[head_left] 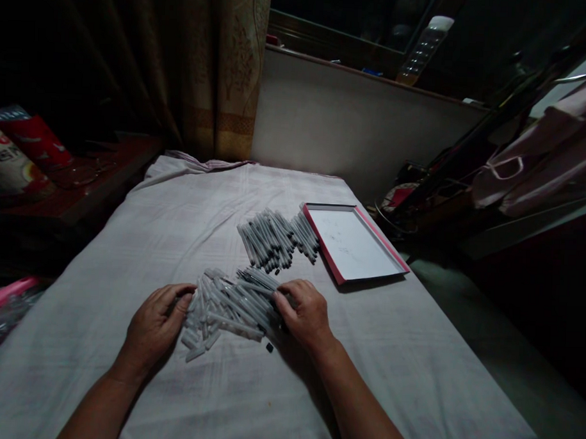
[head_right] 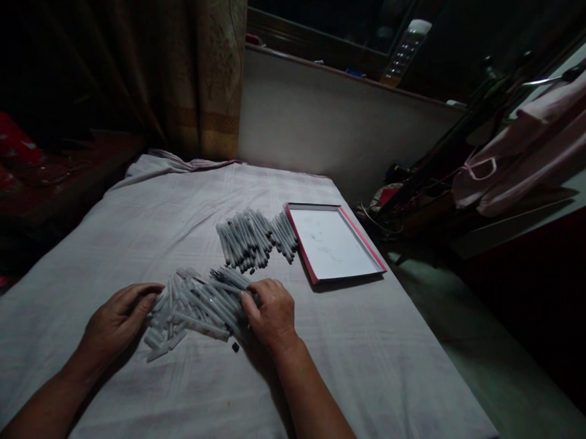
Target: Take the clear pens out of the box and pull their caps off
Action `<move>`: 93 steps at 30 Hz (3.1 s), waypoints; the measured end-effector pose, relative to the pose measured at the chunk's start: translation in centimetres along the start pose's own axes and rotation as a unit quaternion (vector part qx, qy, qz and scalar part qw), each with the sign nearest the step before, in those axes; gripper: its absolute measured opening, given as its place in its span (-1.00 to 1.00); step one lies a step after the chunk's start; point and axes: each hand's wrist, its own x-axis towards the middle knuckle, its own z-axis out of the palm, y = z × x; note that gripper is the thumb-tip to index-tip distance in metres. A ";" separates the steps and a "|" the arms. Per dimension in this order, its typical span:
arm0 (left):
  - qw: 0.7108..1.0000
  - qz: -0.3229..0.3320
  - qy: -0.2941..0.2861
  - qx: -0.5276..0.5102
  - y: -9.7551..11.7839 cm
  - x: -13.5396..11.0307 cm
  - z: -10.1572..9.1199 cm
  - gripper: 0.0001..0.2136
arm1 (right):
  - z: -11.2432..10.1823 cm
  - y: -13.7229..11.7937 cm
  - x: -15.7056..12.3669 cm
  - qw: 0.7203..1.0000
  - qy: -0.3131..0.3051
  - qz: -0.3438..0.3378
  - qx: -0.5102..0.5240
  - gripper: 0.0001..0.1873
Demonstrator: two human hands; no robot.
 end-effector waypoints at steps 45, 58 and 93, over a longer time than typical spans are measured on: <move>0.969 0.195 0.113 0.099 1.2 -0.8 0.5 -0.57 | -1.0 -2.5 0.9 0.946 -0.141 0.107 0.271 -0.81; 0.989 0.070 0.088 0.095 -1.7 -0.5 0.6 -0.66 | -1.3 -1.8 0.6 0.947 -0.103 0.117 0.280 -0.76; 0.902 0.012 -0.221 0.371 -5.0 14.1 0.5 -0.50 | -2.3 1.4 0.4 0.906 0.077 0.250 0.334 -0.63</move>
